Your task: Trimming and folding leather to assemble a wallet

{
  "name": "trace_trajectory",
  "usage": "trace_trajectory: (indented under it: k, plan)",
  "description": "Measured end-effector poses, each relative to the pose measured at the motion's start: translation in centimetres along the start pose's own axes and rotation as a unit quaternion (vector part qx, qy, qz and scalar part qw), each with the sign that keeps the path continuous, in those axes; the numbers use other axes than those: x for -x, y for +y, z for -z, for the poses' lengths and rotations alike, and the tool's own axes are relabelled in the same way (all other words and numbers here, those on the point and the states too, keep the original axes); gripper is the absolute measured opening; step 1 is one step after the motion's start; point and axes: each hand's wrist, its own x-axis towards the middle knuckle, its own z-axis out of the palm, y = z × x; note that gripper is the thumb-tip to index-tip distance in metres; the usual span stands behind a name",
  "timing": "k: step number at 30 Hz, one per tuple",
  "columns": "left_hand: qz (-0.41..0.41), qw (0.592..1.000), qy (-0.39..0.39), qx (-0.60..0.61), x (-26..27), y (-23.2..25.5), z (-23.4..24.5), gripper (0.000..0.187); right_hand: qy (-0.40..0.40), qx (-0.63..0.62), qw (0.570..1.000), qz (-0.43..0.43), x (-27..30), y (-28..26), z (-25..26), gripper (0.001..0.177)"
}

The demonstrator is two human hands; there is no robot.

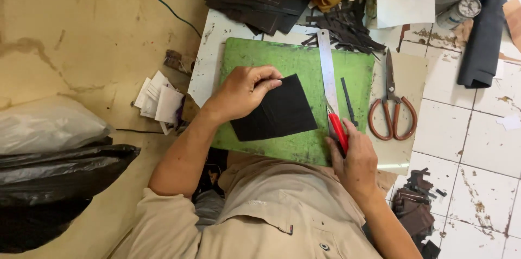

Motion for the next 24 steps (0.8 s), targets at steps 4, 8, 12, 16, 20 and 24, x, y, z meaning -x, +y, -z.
trace_trajectory:
  k: [4, 8, 12, 16, 20, 24]
  plan:
    - [-0.045, 0.997, -0.042, -0.057, -1.4, -3.1, -3.6, 0.012, -0.028, 0.056, 0.997, -0.049, 0.4, 4.8, -3.3, 0.040]
    - [-0.200, 0.961, -0.083, -0.170, -1.5, -4.0, -8.5, 0.010, -0.071, 0.041, 0.985, -0.149, -1.8, 5.4, -2.4, 0.041]
    - [-0.121, 0.964, -0.104, -0.211, 1.2, -3.9, -7.9, 0.034, -0.122, 0.038, 0.964, -0.235, -2.5, 4.9, -1.4, 0.030]
    - [0.055, 0.959, -0.010, -0.278, 5.9, -5.9, -4.3, 0.056, -0.152, 0.006, 0.951, -0.271, -5.3, 4.8, -0.3, 0.024]
    - [0.177, 0.925, 0.074, -0.327, 8.6, -6.2, -5.2, 0.094, -0.047, -0.018, 0.992, -0.119, -10.0, 7.2, -0.9, 0.015]
    - [0.215, 0.918, 0.070, -0.325, 9.0, -7.1, -6.9, 0.108, -0.015, 0.018, 1.000, -0.005, -13.8, 6.5, -0.7, 0.021]
